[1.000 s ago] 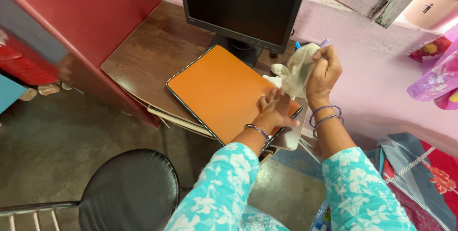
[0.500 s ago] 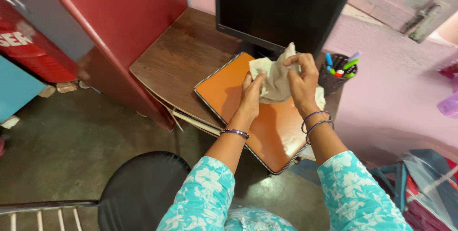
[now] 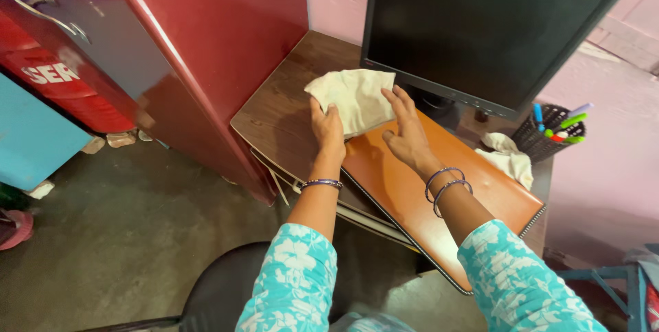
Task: The person wipes a desk surface and a brown folder with a white cloth. They move a pen holder and a small box to access the desk, then wipe the folder on both sides.
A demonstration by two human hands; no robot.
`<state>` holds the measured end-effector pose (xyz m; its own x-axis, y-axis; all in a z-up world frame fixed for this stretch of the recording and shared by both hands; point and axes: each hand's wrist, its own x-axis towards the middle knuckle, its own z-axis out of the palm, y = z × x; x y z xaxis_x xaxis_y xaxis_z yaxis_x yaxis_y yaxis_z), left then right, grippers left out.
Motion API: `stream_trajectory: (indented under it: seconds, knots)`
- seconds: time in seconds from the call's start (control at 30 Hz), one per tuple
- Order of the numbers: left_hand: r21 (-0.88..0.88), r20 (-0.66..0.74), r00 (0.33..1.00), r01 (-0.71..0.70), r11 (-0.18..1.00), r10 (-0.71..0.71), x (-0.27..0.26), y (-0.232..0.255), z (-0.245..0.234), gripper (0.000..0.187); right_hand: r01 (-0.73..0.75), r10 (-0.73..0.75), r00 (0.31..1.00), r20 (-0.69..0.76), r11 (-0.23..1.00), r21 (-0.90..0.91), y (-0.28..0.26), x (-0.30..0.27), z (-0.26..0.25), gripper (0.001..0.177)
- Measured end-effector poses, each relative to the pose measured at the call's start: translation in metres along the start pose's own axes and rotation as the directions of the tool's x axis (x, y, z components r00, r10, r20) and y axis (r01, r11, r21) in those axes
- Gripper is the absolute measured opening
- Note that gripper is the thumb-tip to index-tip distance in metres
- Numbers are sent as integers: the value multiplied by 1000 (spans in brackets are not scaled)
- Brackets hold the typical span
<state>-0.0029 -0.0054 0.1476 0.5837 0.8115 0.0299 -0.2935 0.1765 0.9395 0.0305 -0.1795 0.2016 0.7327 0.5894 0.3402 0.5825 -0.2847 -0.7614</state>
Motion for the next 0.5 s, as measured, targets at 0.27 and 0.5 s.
stream_trajectory:
  seconds: [0.27, 0.5]
  knots:
    - [811, -133, 985, 173, 558, -111, 33, -72, -15, 70, -52, 69, 981, 180, 994, -96, 76, -1, 44, 79]
    - [848, 249, 966, -179, 500, -76, 57, -132, 16, 49, -40, 78, 960, 269, 989, -143, 70, 16, 29, 76]
